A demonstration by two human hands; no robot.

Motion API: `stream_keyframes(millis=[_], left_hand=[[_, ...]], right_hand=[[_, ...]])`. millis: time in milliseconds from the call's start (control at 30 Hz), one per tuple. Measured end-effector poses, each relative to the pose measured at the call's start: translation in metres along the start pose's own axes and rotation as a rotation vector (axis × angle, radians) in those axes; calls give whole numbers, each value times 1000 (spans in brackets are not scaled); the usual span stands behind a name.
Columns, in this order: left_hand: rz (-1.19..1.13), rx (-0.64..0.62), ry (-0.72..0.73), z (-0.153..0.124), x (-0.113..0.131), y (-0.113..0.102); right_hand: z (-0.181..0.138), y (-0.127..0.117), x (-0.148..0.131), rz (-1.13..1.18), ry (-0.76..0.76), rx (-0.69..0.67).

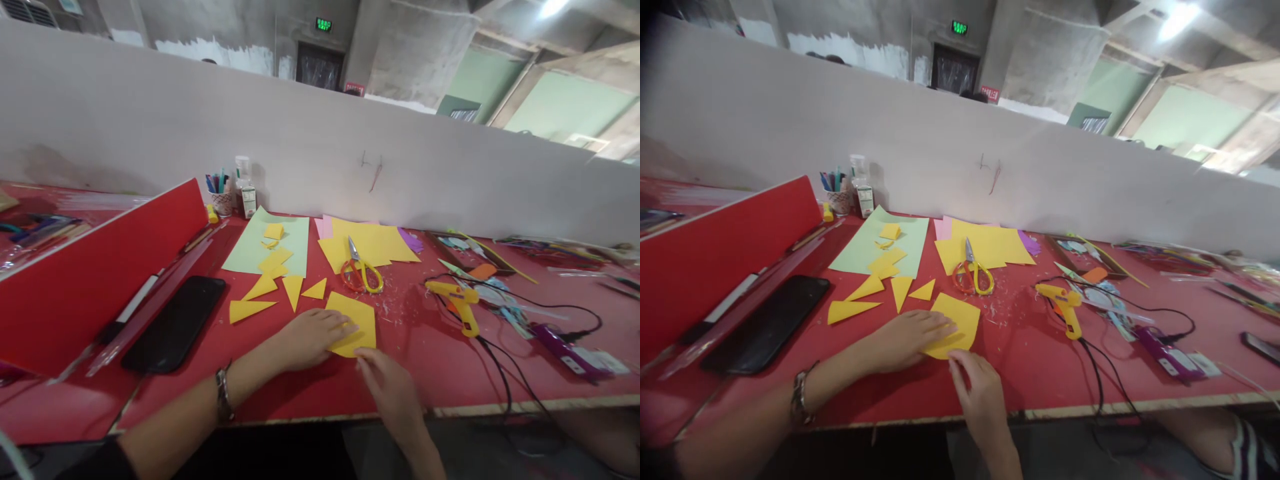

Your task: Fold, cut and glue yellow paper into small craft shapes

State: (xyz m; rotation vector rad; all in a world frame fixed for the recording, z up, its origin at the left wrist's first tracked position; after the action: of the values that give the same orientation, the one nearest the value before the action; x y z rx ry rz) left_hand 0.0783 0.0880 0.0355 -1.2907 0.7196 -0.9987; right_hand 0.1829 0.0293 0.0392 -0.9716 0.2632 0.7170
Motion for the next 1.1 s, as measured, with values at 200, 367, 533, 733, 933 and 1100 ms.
stream_keyframes(millis=[200, 367, 533, 733, 933, 1100], left_hand=[[16, -116, -43, -22, 5, 10], [-81, -182, -58, -36, 5, 6], [-32, -117, -86, -37, -21, -5], [210, 31, -540, -39, -103, -31], [217, -70, -1019, -44, -165, -30], [119, -94, -1070, -40, -178, -20]], right_hand=[[0, 5, 10, -128, -75, -137], [-3, 18, 15, -58, -114, -356], [0, 20, 19, -45, -74, -558], [1, 24, 24, 59, -16, -586], [2, 24, 21, 89, 7, -510], [2, 23, 20, 97, 10, -494]])
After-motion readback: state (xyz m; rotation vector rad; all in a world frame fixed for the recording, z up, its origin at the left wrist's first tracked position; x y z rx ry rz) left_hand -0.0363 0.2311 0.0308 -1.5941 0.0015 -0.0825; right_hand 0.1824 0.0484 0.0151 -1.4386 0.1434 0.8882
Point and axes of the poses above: each hand's wrist, its own z-axis towards the middle knuckle, its own y-axis out of the palm, x = y × z, the point moved 6 cm from there along z, towards the middle knuckle, and after that the axes turned 8 degrees about z, right-handed, at the moved point
